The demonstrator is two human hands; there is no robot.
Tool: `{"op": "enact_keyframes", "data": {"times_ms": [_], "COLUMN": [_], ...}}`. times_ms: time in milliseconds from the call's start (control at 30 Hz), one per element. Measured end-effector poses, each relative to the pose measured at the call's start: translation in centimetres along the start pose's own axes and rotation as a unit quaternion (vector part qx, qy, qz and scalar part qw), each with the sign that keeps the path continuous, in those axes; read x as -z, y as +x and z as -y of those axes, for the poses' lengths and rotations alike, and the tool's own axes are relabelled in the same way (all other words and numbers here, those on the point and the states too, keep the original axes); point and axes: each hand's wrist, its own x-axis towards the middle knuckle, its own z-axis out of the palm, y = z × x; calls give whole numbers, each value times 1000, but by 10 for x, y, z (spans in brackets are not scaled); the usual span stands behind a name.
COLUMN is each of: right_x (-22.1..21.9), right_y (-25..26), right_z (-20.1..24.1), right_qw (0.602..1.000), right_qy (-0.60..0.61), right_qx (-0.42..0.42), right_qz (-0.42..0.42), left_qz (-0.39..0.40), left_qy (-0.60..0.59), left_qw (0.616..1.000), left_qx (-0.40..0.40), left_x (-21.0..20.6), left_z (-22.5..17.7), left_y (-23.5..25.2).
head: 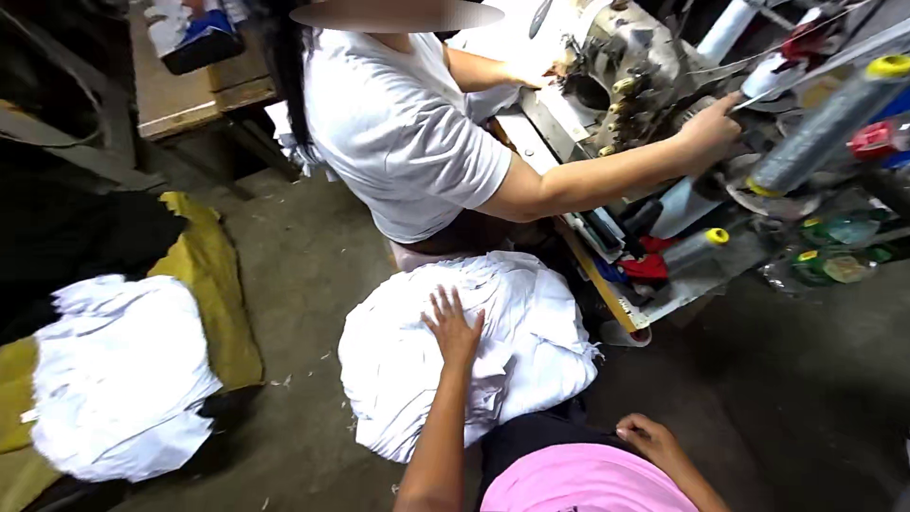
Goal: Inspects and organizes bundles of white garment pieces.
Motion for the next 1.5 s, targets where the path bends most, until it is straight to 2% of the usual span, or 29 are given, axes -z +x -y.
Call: {"op": "enact_keyframes", "data": {"times_ms": [33, 133, 333, 467, 733, 1033, 1500], "right_x": [0, 2, 0, -3, -3, -5, -9], "right_y": [-1, -1, 11, 14, 15, 21, 25], "right_z": [2, 16, 32, 35, 24, 28, 32], "right_qw": [1000, 999, 994, 989, 988, 985, 979], "right_qy": [2, 7, 26, 29, 70, 74, 75], "right_qx": [-2, -34, -102, -144, -138, -157, -191], "right_qz": [1, 9, 36, 29, 15, 9, 13], "left_qz": [41, 9, -50, -62, -104, -88, -110], "left_qy": [34, 87, 103, 112, 115, 111, 118], "left_qw": [998, 995, 992, 990, 985, 988, 985], "left_qx": [-12, -39, -52, -60, -73, -64, -66], "left_x": [-19, -47, -51, -53, -60, -57, -64], "left_z": [13, 25, 24, 23, 26, 25, 27], "left_y": [-4, -5, -6, -9, -6, -5, -5]}}
